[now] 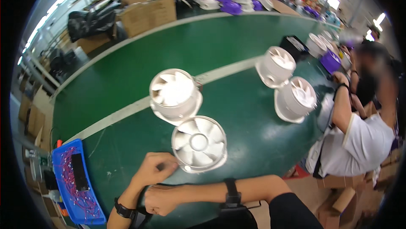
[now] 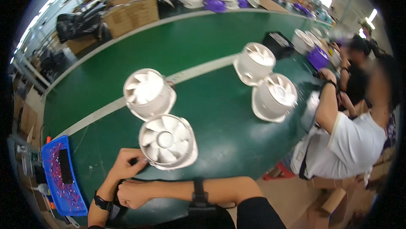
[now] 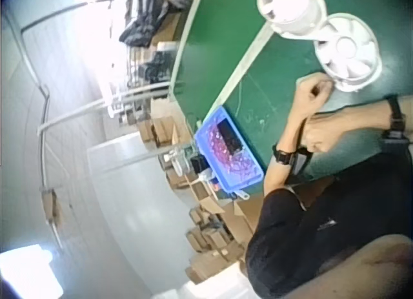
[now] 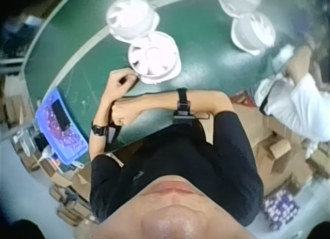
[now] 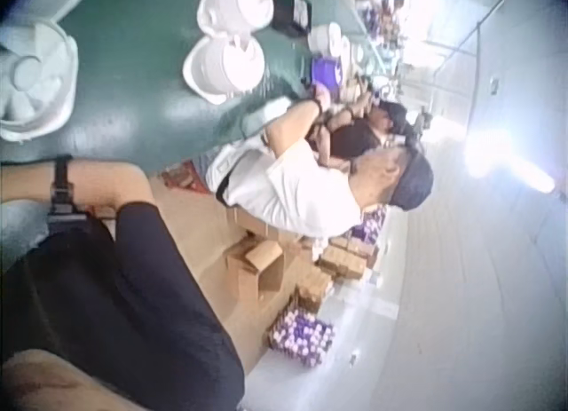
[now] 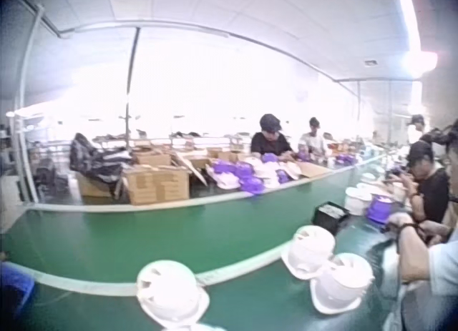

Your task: The person assembles white fan units at a green workbench. They pick up fan housings and blades, align and snap the parts together, and place the completed units into a cardboard box. The process is repeated for several units.

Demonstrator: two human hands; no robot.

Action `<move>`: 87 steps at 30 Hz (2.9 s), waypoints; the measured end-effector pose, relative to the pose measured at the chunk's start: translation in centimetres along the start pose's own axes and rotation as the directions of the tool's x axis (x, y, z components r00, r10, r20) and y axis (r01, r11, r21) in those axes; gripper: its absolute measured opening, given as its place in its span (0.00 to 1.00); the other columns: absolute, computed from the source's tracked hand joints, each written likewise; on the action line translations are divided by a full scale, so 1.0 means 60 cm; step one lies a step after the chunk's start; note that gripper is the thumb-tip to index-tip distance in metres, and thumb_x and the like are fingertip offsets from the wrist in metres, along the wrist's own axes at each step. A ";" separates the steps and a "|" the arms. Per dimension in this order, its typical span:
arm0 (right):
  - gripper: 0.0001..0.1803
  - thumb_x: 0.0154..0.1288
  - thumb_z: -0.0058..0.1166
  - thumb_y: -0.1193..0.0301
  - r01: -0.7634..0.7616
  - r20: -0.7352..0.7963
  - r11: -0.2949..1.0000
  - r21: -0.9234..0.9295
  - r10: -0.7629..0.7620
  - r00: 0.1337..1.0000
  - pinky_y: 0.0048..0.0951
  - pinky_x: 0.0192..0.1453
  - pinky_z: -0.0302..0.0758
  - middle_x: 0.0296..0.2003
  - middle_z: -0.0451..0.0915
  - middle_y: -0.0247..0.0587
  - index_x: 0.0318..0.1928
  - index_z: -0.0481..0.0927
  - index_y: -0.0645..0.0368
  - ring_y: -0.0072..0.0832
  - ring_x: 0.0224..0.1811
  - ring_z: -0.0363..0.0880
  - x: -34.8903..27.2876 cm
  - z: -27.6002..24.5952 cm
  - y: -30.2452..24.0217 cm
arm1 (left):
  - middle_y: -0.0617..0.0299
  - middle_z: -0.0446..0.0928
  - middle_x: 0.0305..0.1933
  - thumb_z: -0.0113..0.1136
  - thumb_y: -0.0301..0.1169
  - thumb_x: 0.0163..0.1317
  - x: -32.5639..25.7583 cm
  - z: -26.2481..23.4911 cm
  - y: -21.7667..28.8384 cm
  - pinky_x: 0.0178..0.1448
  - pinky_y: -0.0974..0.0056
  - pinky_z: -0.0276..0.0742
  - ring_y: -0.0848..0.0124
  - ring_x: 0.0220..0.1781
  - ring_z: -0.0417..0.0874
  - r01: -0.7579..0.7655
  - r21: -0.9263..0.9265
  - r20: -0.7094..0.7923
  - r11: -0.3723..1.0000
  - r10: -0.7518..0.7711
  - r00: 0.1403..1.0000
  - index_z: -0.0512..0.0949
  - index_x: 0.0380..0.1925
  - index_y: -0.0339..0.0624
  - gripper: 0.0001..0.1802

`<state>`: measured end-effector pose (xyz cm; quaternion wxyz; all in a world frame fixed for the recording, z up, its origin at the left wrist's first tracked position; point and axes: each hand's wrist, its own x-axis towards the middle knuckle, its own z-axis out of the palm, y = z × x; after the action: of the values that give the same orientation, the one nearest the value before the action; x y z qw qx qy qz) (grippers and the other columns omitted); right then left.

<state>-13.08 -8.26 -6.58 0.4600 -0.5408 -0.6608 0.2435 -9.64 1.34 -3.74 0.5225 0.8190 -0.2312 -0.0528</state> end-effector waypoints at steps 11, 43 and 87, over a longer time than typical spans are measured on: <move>0.02 0.38 0.49 0.77 -0.082 0.097 0.996 0.030 0.079 0.992 0.39 0.24 0.66 0.13 0.73 0.44 0.16 0.75 0.60 0.40 0.17 0.73 0.000 -0.016 -0.018 | 0.65 0.76 0.32 0.58 0.23 0.60 -0.008 0.004 0.011 0.32 0.70 0.70 0.77 0.29 0.74 0.107 -0.083 0.075 0.991 -0.100 0.992 0.66 0.58 0.41 0.25; 0.05 0.34 0.38 0.83 -0.161 0.175 0.981 0.109 0.141 0.974 0.30 0.19 0.59 0.10 0.65 0.40 0.12 0.67 0.64 0.32 0.12 0.64 0.014 -0.027 -0.021 | 0.59 0.81 0.40 0.51 0.38 0.69 -0.748 0.066 0.090 0.44 0.66 0.79 0.72 0.44 0.80 0.481 -0.727 -0.210 0.490 -0.826 0.524 0.80 0.40 0.34 0.16; 0.08 0.46 0.39 0.81 -0.223 0.073 0.900 0.376 0.211 0.975 0.30 0.24 0.63 0.17 0.72 0.39 0.21 0.75 0.62 0.27 0.18 0.66 -0.006 -0.048 -0.015 | 0.47 0.80 0.45 0.59 0.43 0.57 -0.456 -0.081 0.271 0.52 0.60 0.77 0.59 0.47 0.82 0.514 -0.712 -0.204 0.479 -0.841 0.500 0.75 0.48 0.34 0.25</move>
<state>-11.04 -9.38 -4.63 0.5164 -0.5073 -0.5434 0.4251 -37.62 11.61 8.52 0.7096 0.6231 0.3128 -0.1021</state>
